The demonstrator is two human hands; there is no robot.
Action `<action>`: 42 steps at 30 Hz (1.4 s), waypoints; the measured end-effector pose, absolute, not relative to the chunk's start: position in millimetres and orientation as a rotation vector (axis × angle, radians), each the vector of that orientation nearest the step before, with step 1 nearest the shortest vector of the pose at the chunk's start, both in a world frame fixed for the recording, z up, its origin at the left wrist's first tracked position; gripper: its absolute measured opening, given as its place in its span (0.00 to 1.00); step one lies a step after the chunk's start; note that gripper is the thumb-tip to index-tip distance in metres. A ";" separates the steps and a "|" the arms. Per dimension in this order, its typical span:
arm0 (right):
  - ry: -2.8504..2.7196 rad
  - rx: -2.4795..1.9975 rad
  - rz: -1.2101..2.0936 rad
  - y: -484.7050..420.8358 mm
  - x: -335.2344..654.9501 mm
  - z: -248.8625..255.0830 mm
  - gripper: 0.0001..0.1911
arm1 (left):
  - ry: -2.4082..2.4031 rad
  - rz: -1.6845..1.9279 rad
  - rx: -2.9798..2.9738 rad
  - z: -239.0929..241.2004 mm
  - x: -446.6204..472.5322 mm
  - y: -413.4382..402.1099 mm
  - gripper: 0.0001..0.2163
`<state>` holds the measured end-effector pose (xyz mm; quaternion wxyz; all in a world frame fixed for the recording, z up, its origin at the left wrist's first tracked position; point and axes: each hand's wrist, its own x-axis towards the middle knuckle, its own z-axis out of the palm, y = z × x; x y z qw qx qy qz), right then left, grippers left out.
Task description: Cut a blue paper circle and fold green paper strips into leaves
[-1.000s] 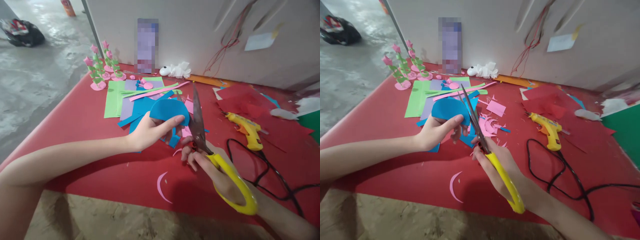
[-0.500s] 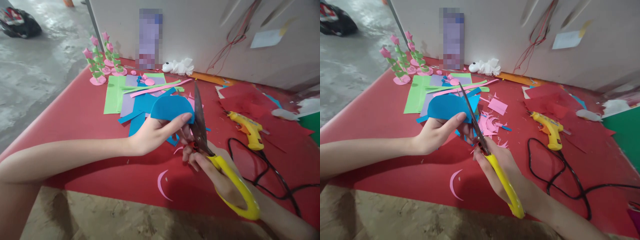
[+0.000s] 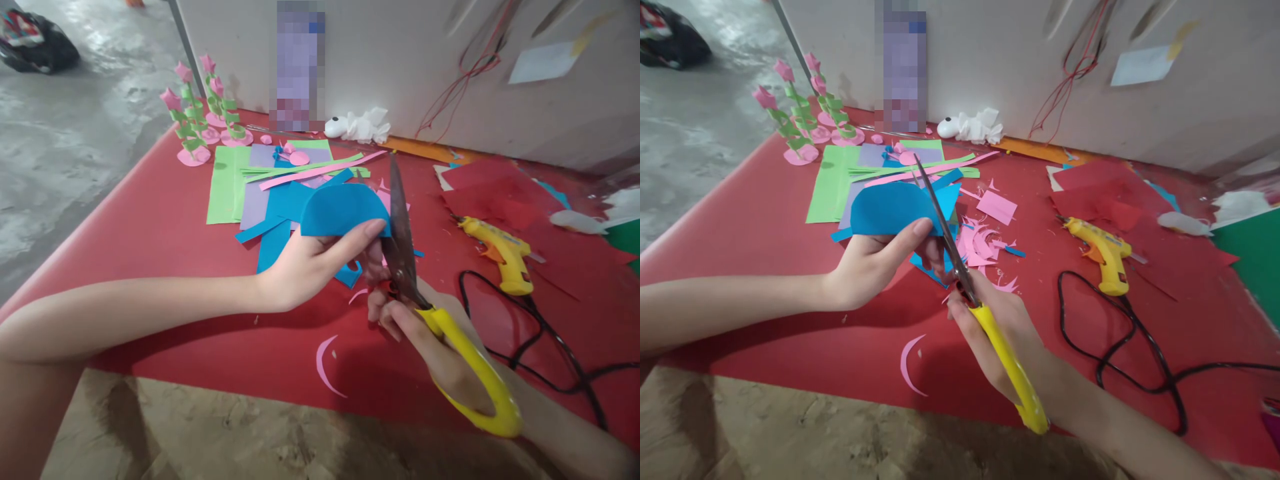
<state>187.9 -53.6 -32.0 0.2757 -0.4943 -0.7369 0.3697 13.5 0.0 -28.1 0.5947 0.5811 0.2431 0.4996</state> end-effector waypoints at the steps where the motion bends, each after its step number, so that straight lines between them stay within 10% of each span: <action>1: -1.974 -1.332 0.989 -54.1 187.2 -31.9 0.11 | 0.569 1.168 1.346 -28.6 13.9 -0.4 0.16; 42: -2.023 -1.323 0.786 -56.3 188.7 -27.8 0.12 | 0.642 1.042 1.517 -25.3 -1.4 16.7 0.16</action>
